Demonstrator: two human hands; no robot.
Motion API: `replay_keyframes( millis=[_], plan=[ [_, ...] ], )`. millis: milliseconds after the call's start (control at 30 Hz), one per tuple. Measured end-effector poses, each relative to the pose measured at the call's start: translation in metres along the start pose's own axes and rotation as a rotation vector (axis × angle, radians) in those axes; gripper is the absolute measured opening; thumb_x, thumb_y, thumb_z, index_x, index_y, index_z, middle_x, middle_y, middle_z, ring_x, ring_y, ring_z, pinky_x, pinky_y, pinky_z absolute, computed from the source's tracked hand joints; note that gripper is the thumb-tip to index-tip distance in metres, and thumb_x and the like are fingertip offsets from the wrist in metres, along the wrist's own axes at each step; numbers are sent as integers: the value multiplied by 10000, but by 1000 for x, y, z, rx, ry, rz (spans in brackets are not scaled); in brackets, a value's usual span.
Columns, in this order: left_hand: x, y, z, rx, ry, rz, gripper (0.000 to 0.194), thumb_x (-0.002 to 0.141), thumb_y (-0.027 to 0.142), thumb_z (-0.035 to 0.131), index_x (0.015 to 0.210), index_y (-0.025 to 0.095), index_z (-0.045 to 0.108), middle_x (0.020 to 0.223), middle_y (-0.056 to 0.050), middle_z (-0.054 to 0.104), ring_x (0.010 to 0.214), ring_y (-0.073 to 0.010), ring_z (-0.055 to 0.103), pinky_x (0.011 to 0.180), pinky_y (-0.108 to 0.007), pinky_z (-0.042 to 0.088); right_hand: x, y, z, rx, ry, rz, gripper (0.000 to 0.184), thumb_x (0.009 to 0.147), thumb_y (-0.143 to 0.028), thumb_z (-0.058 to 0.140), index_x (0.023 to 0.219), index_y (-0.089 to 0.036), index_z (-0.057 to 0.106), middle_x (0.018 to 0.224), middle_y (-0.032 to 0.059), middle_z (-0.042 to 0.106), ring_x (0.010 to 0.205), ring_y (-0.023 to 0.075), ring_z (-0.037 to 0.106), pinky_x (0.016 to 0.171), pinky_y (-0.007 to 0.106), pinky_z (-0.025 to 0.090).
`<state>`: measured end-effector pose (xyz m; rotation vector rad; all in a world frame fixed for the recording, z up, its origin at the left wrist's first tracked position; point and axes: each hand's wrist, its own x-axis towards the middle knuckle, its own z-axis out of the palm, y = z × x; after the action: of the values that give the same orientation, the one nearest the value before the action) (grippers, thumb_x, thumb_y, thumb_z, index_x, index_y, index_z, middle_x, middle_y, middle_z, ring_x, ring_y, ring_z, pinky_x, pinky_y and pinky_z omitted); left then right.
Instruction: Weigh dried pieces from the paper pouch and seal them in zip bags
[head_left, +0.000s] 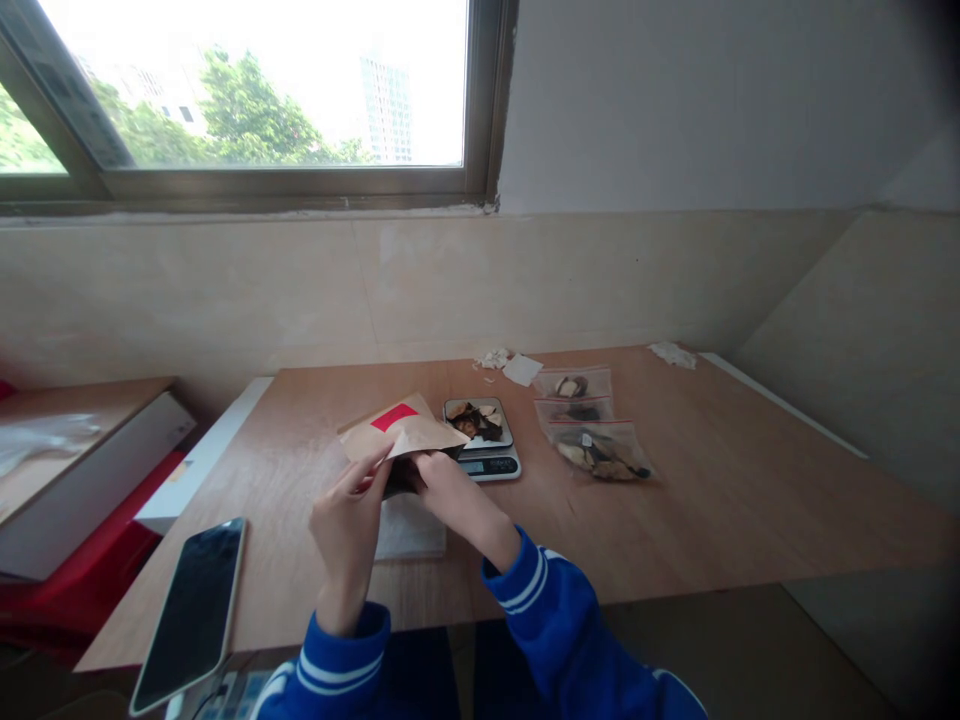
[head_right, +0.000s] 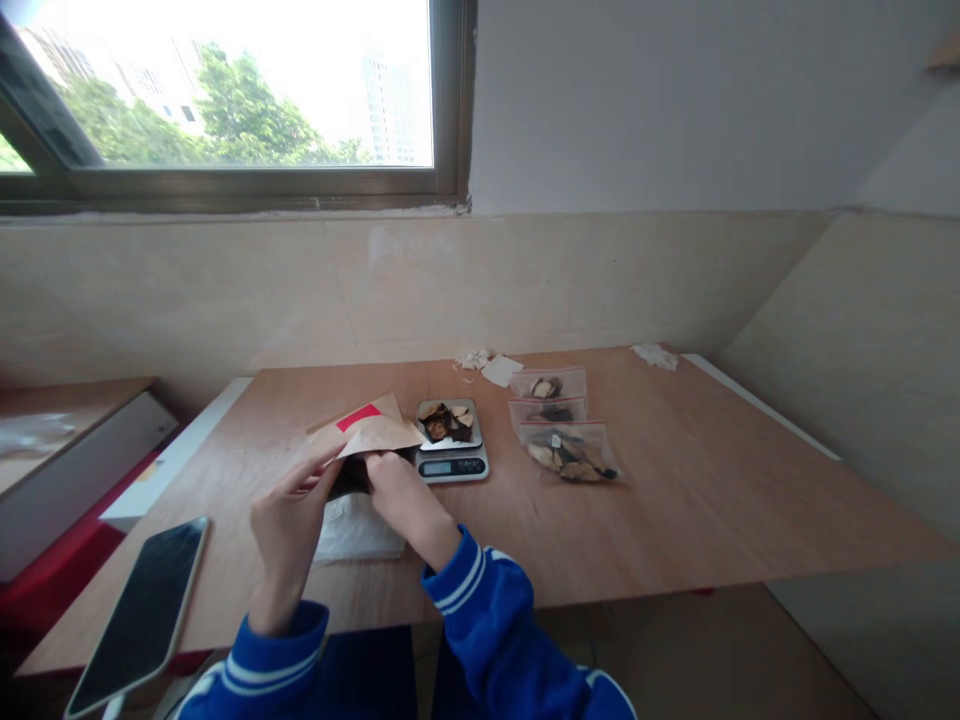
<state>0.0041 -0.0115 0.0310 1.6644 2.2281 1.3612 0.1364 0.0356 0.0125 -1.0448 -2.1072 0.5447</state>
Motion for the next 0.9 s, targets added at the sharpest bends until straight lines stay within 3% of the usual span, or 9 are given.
replay_keyframes(
  millis=[100, 267, 467, 667, 900],
  plan=[
    [4, -1, 0, 3, 13, 2, 225, 821, 333, 661, 1034, 361, 728, 758, 37, 734, 675, -121, 672, 579, -198, 397, -14, -8, -13, -6, 54, -7, 338, 888, -33, 421, 1111, -175, 631, 1076, 103, 657, 1032, 218, 620, 919, 351, 506],
    [12, -2, -3, 27, 30, -26, 223, 814, 392, 660, 1023, 362, 732, 701, 30, 719, 657, -136, 668, 573, -211, 389, -36, -6, -26, 282, 344, 44, 327, 904, -186, 528, 1227, -232, 545, 991, 46, 658, 902, 160, 651, 865, 306, 544],
    [22, -2, -7, 43, 61, -72, 239, 800, 439, 661, 1014, 364, 737, 669, 23, 705, 658, -157, 666, 576, -231, 388, -53, 38, -38, 438, 533, 223, 317, 862, -299, 610, 1166, -208, 602, 988, 66, 675, 914, 168, 654, 817, 296, 556],
    [24, -3, -8, 18, 51, -79, 255, 798, 458, 653, 1026, 375, 730, 649, 27, 695, 659, -159, 666, 579, -236, 392, -51, 95, -31, 322, 435, 260, 217, 846, -270, 575, 1003, -174, 690, 1008, 94, 698, 903, 206, 664, 800, 343, 546],
    [25, -5, -8, 16, 41, -81, 261, 799, 463, 646, 1028, 370, 731, 655, 22, 699, 677, -164, 671, 592, -241, 396, -22, 111, -8, 217, 359, 208, 205, 832, -186, 536, 930, -186, 717, 950, 83, 701, 863, 206, 661, 768, 333, 536]
  ],
)
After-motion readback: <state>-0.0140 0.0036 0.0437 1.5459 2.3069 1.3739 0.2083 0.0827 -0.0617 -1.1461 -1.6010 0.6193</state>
